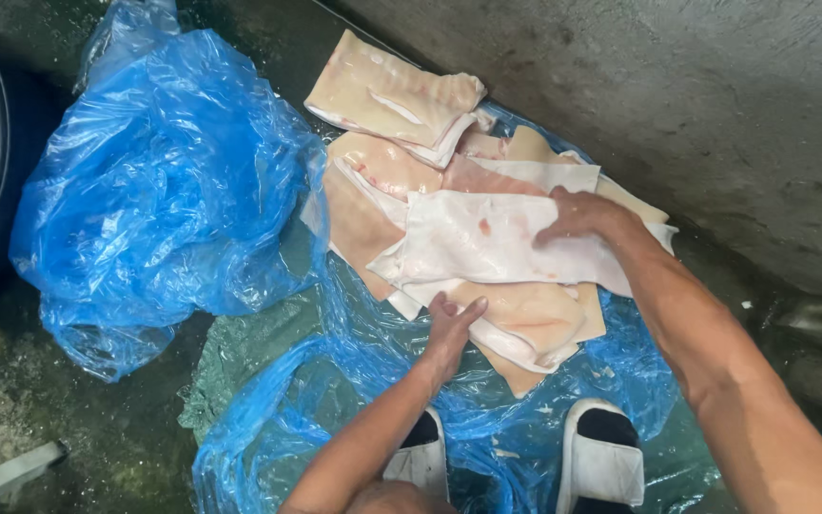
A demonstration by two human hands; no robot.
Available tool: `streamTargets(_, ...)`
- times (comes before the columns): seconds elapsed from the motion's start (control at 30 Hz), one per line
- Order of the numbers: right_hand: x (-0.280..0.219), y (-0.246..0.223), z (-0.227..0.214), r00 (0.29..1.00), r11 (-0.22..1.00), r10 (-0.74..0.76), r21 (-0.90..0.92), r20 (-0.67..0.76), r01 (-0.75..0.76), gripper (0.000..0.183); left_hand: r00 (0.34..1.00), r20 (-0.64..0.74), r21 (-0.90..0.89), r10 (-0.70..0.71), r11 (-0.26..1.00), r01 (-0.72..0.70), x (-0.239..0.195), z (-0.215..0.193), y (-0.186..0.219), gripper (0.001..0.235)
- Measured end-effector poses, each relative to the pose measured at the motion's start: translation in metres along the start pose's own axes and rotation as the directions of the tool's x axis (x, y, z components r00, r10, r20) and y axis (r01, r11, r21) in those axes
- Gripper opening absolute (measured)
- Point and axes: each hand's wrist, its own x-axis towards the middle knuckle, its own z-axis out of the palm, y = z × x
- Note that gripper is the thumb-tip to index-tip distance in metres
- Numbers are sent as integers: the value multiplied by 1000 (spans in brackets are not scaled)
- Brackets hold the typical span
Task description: The person picks up flat pieces of raw meat from a blue plastic sheet, washes them by hand in a green bucket of water, and places the cleaned pieces into a blue plastic basket. The process is repeated for multiple pieces.
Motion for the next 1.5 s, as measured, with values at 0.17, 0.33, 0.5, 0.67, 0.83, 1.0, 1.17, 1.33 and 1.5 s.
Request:
streamTargets(0.17, -26, 11, 59, 989, 730, -75, 668, -128, 142, 66, 989, 119, -260, -91, 958, 119, -12, -13, 1, 119)
streamTargets(0.33, -120, -59, 91, 930, 314, -331, 910, -162, 271, 60, 930, 368, -456, 4, 872, 177, -26, -26, -8, 109)
streamTargets(0.5, -176, -144, 75, 704, 12, -670, 946, -233, 325, 57, 774, 526, -712, 352, 680, 174, -49, -82, 36, 87)
streamTargets(0.67, -141, -144, 65, 601, 301, -758, 682, -253, 667, 54, 859, 212, -684, 467, 698, -211, -51, -148, 132, 64)
streamTargets(0.83, -75, -85, 81, 837, 822, -309, 315, -451, 474, 71, 758, 242, -501, 606, 747, -437, -37, -164, 181, 62)
streamTargets(1.0, -71, -41, 131, 895, 935, -13, 313, -445, 169, 109, 865, 182, -227, 468, 876, -426, -32, -124, 179, 47)
streamTargets(1.17, -65, -32, 139, 947, 906, 144, 424, -287, -10, 118, 835, 207, 52, 510, 846, -530, -5, -59, 193, 48)
streamTargets(1.33, -64, 8, 141, 895, 856, 286, 510, -341, -79, 137, 692, -1, 746, 722, 462, -480, 25, -78, 173, 77)
streamTargets(1.5, -68, 19, 182, 829, 706, 434, 704, -353, -70, 136, 697, -332, 543, 635, 733, -410, 52, -93, 121, 122)
